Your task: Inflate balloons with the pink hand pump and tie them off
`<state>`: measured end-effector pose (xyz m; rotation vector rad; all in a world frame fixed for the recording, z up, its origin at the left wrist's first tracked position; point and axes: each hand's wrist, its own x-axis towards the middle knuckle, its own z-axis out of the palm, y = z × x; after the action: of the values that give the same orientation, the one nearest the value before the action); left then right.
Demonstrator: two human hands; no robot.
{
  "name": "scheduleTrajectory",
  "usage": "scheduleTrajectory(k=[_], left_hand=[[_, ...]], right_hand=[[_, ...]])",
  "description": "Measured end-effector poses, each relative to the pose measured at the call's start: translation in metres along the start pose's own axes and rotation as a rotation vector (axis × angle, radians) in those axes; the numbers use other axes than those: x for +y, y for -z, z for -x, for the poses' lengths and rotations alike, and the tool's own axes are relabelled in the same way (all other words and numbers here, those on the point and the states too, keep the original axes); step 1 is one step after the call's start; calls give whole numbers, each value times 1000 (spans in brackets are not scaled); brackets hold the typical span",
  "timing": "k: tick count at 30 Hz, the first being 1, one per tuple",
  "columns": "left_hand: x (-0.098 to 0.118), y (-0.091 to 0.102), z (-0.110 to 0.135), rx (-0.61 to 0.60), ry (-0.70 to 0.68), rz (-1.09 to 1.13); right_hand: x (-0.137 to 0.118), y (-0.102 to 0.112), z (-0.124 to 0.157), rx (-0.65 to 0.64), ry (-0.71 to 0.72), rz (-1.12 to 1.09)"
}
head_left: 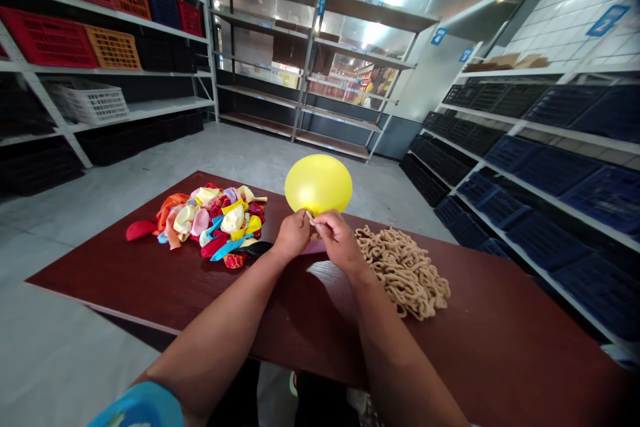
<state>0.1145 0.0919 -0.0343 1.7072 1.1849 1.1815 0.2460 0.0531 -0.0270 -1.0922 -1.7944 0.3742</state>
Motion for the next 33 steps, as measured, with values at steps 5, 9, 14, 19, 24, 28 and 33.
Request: scheduleTrajectory(k=[5, 9, 14, 19, 24, 28, 33], left_hand=[[-3, -4, 2, -19, -50, -38], [-6, -5, 2, -39, -71, -75], [-9, -6, 1, -21, -76, -176], [-13, -8, 2, -9, -116, -232], [-14, -10, 5, -25, -154, -272], [-9, -10, 8, -97, -139, -415], [-3, -11, 9, -109, -136, -468]], right_hand=[[0, 0, 0, 29, 26, 43], [3, 0, 1, 22, -42, -28], [6, -1, 2, -10, -125, -132], [7, -7, 3, 80, -365, -347], [3, -7, 2, 39, -572, -483], [1, -5, 2, 9, -627, -532], [5, -10, 2, 91, -515, -328]])
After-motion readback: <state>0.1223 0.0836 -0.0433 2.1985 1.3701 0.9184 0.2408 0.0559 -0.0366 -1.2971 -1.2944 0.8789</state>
